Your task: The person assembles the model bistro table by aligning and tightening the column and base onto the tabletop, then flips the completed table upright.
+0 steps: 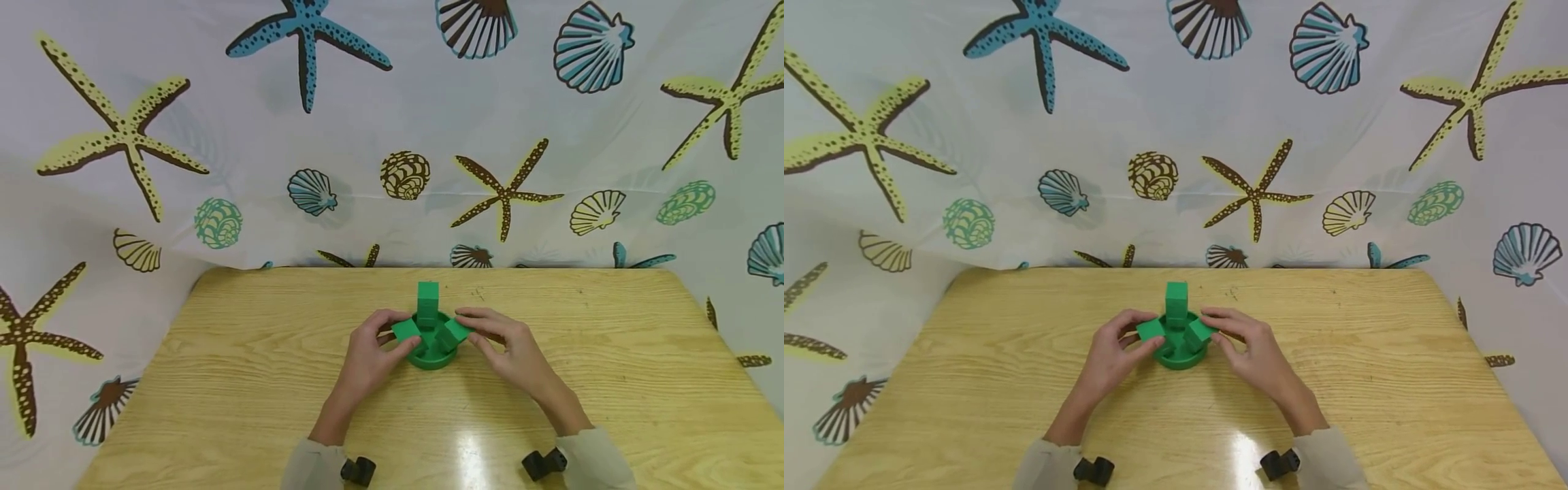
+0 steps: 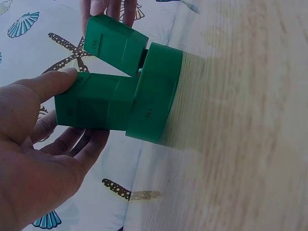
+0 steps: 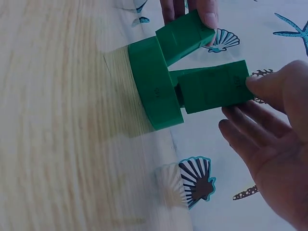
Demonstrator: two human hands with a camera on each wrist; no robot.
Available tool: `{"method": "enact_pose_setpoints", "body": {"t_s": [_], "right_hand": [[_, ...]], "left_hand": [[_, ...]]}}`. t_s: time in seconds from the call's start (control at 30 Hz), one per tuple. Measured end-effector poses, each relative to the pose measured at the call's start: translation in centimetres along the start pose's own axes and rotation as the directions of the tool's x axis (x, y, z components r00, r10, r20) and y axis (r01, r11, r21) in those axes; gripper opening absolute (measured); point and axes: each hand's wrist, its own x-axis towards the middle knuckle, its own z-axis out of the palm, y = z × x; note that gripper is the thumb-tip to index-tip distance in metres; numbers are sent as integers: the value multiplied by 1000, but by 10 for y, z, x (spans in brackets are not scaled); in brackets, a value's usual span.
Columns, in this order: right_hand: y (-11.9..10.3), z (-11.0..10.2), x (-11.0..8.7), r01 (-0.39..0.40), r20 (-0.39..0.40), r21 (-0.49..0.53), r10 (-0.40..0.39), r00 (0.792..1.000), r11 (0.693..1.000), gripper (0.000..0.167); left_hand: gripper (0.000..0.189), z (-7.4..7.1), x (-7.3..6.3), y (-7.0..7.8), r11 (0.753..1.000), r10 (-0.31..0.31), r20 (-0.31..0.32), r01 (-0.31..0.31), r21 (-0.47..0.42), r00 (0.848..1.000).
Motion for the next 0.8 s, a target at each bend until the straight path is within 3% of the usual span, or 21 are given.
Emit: {"method": "enact_pose_setpoints", "body": {"t_s": [0.2, 0.4, 0.67, 0.8], "right_hand": [[-2, 8, 1, -28, -43, 82, 32, 999, 996, 24], [-3, 10, 0, -75, -11, 111, 76, 997, 991, 26], [-6, 15, 4, -18, -42, -73, 15, 999, 997, 27], [-3, 21, 7, 7, -52, -103, -12, 999, 995, 27]], "left_hand": [[37, 1, 0, 0, 1000, -2, -7, 2, -20, 1000], [37, 0, 0, -1, 999, 0, -3, 0, -37, 1000], [37, 1, 1, -1, 999, 0, -10, -1, -46, 1000], [38, 1, 0, -1, 999, -2, -4, 1, -37, 1000]]}}
